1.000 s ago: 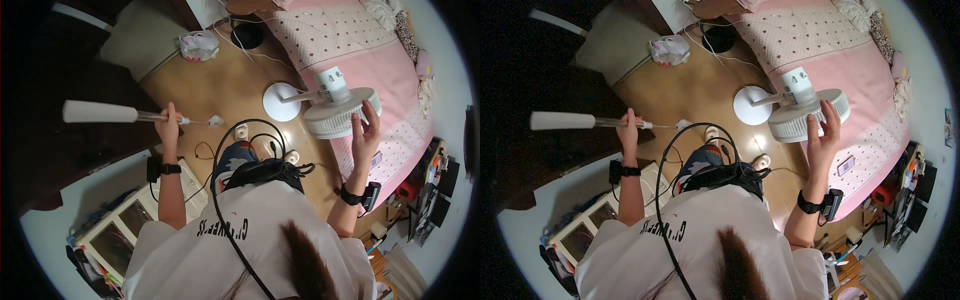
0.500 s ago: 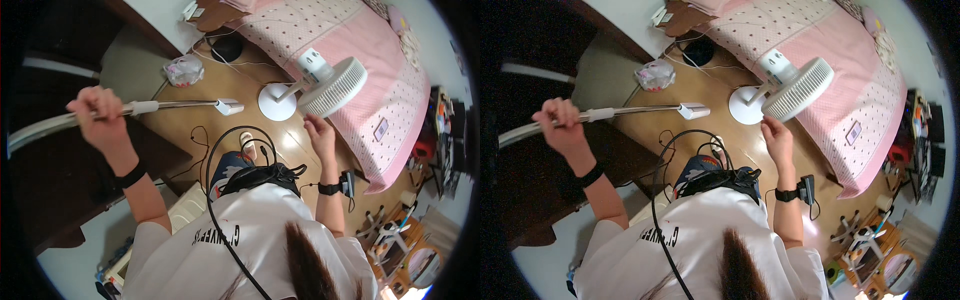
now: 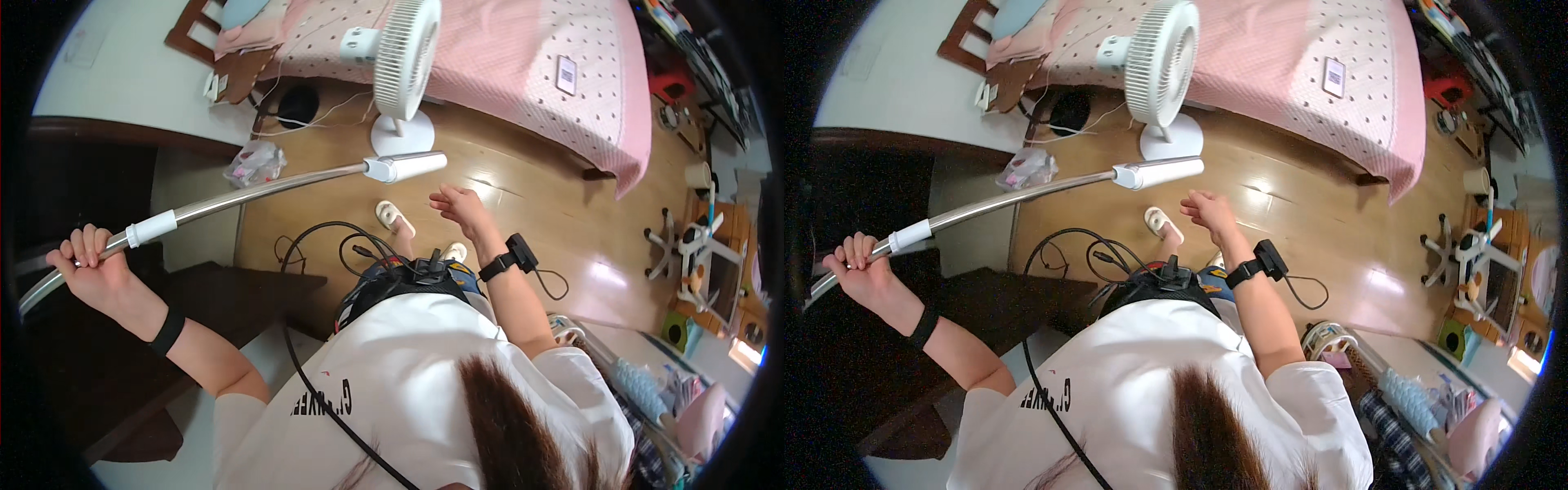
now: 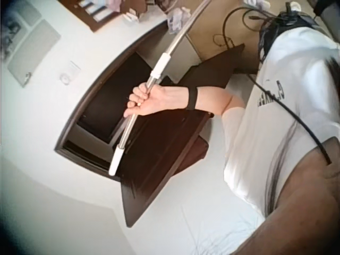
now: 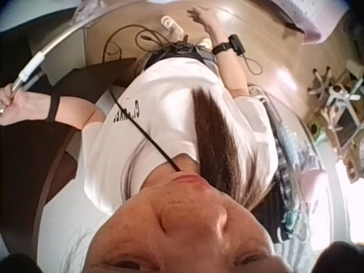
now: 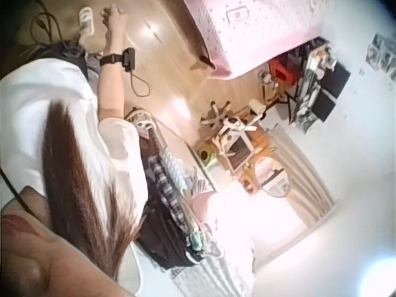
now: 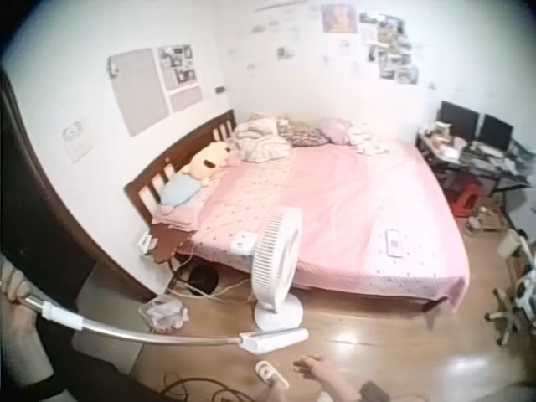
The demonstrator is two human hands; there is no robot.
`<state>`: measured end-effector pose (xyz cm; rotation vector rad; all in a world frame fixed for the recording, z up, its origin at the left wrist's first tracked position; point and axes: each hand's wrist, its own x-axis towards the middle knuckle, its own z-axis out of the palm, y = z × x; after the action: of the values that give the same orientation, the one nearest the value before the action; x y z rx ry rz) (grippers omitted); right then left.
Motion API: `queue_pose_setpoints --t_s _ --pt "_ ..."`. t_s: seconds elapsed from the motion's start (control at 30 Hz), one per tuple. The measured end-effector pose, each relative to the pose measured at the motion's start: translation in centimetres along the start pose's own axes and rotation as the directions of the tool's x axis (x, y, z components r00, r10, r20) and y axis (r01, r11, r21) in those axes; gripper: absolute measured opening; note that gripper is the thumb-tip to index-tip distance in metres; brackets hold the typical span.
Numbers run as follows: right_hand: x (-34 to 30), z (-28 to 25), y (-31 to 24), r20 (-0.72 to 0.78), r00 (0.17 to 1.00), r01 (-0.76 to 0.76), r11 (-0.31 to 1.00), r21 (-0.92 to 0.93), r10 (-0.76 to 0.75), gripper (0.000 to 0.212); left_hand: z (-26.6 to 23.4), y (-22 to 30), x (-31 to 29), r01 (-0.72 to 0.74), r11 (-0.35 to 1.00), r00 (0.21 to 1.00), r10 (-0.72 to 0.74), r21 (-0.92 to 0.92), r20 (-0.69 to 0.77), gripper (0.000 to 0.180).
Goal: Cleaning a bedroom by using a lint roller on the bed and sorting clothes.
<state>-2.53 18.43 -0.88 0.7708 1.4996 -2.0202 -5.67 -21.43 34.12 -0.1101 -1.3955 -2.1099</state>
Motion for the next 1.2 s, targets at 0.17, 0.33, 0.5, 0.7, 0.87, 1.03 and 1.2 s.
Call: queue_pose_setpoints --t_s 0.17,0.33,0.5,0.7,0.87,1.03,1.2 --pt "-2.5 -2.8 1.1 0.039 0.997 -0.078 0.847 0.527 0.067 0.073 -0.5 1.0 0.2 0.140 0.978 0.990 -0.140 -0.157 0.015 0.041" --pt "-5.0 -7.2 2.4 -0.309 0.415 0.478 0.494 -0.726 -0.856 0.110 -0.5 1.3 2.4 0.224 0.940 0.970 -0.240 -0.259 -0.033 0.038" --pt "-9.8 -10.1 -3.2 -0.154 0.147 0.349 0.197 -0.916 -0.977 0.116 1.9 1.6 5.3 0.312 0.865 0.948 -0.312 -0.392 0.067 0.032" --pt "-11.7 -12.4 -7.9 0.073 0.456 0.321 0.088 -0.943 -0.887 0.076 2.9 1.3 10.0 0.437 0.804 0.894 -0.436 -0.404 0.100 0.030" --pt "-13.4 -10.8 -8.9 0.175 0.486 0.591 0.175 -0.787 -0.856 0.052 5.5 0.8 11.8 0.328 0.919 0.937 -0.286 -0.220 0.203 0.025" --pt "-14.8 -8.9 -11.1 0.209 0.683 0.639 0.433 -0.635 -0.700 0.065 8.0 -3.2 7.0 0.422 0.847 0.859 -0.261 -0.324 0.440 0.032" --pt "-14.1 -9.1 -11.6 0.382 0.690 0.692 0.405 -0.598 -0.614 0.072 8.5 -3.5 6.2 0.384 0.843 0.894 -0.238 -0.375 0.380 0.039"
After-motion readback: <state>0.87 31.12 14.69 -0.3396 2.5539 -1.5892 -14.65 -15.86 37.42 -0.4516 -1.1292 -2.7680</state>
